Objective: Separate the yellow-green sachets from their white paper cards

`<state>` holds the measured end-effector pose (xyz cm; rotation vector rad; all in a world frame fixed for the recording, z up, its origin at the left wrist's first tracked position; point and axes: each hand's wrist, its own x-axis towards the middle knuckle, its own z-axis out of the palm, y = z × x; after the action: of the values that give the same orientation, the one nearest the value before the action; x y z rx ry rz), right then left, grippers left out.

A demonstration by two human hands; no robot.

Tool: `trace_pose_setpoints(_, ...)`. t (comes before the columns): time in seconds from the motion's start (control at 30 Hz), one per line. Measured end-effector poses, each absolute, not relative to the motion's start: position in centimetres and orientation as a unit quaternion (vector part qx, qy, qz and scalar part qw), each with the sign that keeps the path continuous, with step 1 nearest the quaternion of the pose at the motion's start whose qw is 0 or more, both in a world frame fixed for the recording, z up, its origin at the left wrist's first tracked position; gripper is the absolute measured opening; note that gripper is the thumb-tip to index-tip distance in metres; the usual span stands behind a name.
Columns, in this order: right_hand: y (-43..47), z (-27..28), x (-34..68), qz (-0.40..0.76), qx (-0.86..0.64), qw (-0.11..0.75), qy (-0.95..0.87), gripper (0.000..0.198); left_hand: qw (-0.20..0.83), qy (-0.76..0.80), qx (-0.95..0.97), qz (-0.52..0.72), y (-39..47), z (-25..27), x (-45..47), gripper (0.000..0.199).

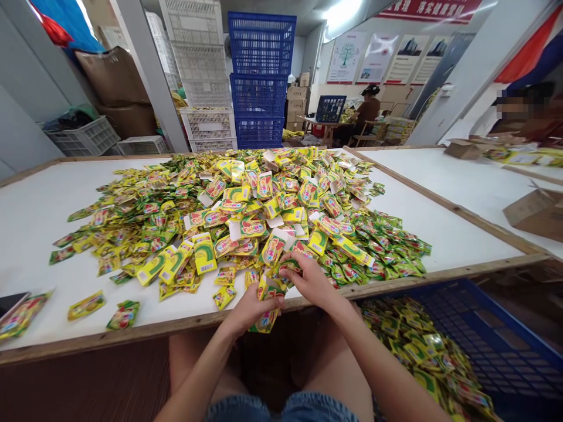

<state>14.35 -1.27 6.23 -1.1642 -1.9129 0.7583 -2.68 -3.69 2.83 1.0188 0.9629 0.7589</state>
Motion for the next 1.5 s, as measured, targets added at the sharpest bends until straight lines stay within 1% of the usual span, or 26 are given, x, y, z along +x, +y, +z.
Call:
trace_pose_setpoints(0.1, -0.9, 6.9, 13.9, 0.227, -0.439, 0.313, -0.811, 0.01, 0.693, 0.417, 0.491, 0.324, -3.9, 3.1, -2.8, 0.028)
trace_pose_setpoints(0.2, -0.8, 7.0, 13.0, 0.189, -0.416, 0.292, -0.84, 0.011, 0.693, 0.417, 0.489, 0.325, -3.9, 2.9, -2.9, 0.032)
trace_pose_setpoints(0.27, -0.9, 6.7, 12.4, 0.173, -0.41, 0.299, -0.844, 0.012, 0.701, 0.422, 0.468, 0.334, -3.9, 2.6, -3.0, 0.037)
trace_pose_setpoints(0.33, -1.0, 6.3, 11.8, 0.163, -0.409, 0.308, -0.843, 0.012, 0.703, 0.419, 0.462, 0.343, -3.8, 2.4, -3.0, 0.037)
trace_pose_setpoints(0.47, -1.6, 5.6, 11.6, 0.151, -0.413, 0.309, -0.844, 0.008, 0.668, 0.416, 0.489, 0.376, -3.6, 2.2, -3.2, 0.036)
trace_pose_setpoints(0.53, -1.9, 5.8, 12.1, 0.168, -0.402, 0.307, -0.846, 0.008, 0.658, 0.423, 0.489, 0.386, -3.5, 2.0, -3.2, 0.038)
trace_pose_setpoints(0.63, -2.1, 6.2, 12.8, 0.209, -0.402, 0.313, -0.835, 0.012, 0.678, 0.42, 0.477, 0.369, -3.3, 1.6, -3.3, 0.037)
trace_pose_setpoints(0.7, -2.0, 6.2, 13.0, 0.205, -0.42, 0.318, -0.825, 0.01, 0.686, 0.413, 0.478, 0.361, -3.2, 1.4, -3.2, 0.037)
trace_pose_setpoints(0.83, -1.7, 5.7, 12.6, 0.159, -0.43, 0.321, -0.829, 0.003, 0.629, 0.431, 0.515, 0.392, -2.9, 1.2, -3.0, 0.04)
trace_pose_setpoints(0.9, -1.7, 5.5, 12.3, 0.147, -0.429, 0.323, -0.831, 0.004, 0.597, 0.427, 0.535, 0.418, -2.6, 1.3, -2.9, 0.041)
trace_pose_setpoints(1.0, -1.7, 5.4, 12.1, 0.147, -0.44, 0.342, -0.817, 0.008, 0.576, 0.396, 0.548, 0.46, -1.9, 1.3, -2.9, 0.046)
trace_pose_setpoints(1.07, -1.7, 5.3, 12.0, 0.144, -0.453, 0.364, -0.801, 0.011, 0.569, 0.379, 0.556, 0.472, -1.2, 1.2, -2.9, 0.044)
trace_pose_setpoints(1.13, -1.7, 5.1, 11.9, 0.125, -0.466, 0.367, -0.795, 0.009, 0.561, 0.363, 0.575, 0.471, -0.6, 0.8, -2.9, 0.038)
trace_pose_setpoints(1.23, -1.4, 4.4, 11.7, 0.085, -0.476, 0.331, -0.81, 0.009, 0.55, 0.354, 0.599, 0.461, -0.1, -0.2, -2.8, 0.029)
trace_pose_setpoints(1.3, -1.2, 3.9, 11.5, 0.066, -0.479, 0.303, -0.821, 0.011, 0.544, 0.358, 0.6, 0.464, -0.1, -0.8, -2.7, 0.027)
trace_pose_setpoints(1.4, -1.0, 3.3, 11.7, 0.061, -0.49, 0.283, -0.822, 0.015, 0.54, 0.357, 0.585, 0.489, -0.4, -1.3, -2.5, 0.035)
trace_pose_setpoints(1.5, -1.1, 2.5, 12.3, 0.106, -0.496, 0.323, -0.799, 0.012, 0.549, 0.353, 0.548, 0.522, -0.7, -1.4, -2.2, 0.044)
